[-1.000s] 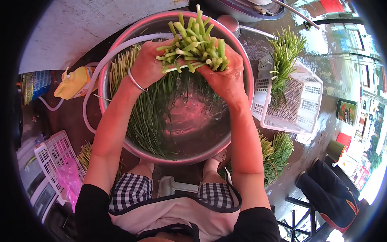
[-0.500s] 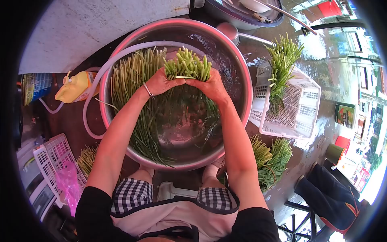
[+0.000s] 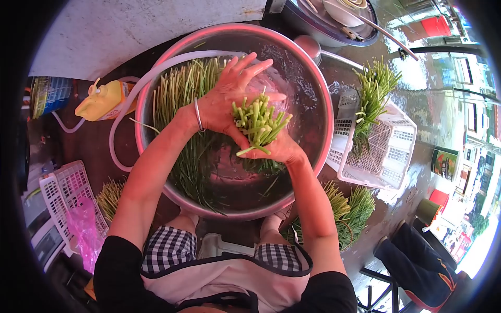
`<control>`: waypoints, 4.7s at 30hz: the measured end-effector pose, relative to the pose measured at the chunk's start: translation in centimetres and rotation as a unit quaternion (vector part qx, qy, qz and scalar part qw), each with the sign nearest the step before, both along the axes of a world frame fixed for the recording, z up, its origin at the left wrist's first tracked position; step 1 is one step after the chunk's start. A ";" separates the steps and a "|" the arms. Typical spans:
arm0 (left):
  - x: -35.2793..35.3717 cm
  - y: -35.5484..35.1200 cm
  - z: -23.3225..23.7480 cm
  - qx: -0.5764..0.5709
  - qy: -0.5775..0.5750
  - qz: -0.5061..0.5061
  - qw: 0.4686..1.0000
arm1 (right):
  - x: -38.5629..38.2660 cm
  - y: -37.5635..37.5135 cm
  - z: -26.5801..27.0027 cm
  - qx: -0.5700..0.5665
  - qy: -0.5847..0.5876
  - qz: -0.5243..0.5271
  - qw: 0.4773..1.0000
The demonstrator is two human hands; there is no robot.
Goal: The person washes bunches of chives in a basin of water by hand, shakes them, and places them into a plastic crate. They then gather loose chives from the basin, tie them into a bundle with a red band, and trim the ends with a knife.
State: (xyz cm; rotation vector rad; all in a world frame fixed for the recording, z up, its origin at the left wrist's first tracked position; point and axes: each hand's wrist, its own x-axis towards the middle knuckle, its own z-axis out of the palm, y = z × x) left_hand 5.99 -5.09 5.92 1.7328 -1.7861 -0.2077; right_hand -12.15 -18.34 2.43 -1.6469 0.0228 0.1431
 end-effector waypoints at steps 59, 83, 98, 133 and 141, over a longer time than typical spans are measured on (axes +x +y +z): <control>-13.3 3.0 -4.1 -0.020 0.196 0.164 0.967 | -10.0 2.4 -5.7 0.484 0.077 -0.324 0.810; -11.7 2.9 -3.3 -0.060 0.177 0.166 0.968 | -7.9 3.5 -4.5 0.513 0.087 -0.319 0.792; -10.9 2.5 -4.7 0.043 0.417 0.286 0.862 | -7.2 3.9 -5.1 0.530 0.096 -0.293 0.790; -11.3 0.1 -5.8 -0.009 0.284 0.150 0.947 | -7.6 1.7 -2.5 0.444 0.060 -0.341 0.827; -12.7 0.8 -4.5 0.074 -0.010 0.137 0.988 | -6.8 3.0 -1.1 0.445 0.035 -0.332 0.831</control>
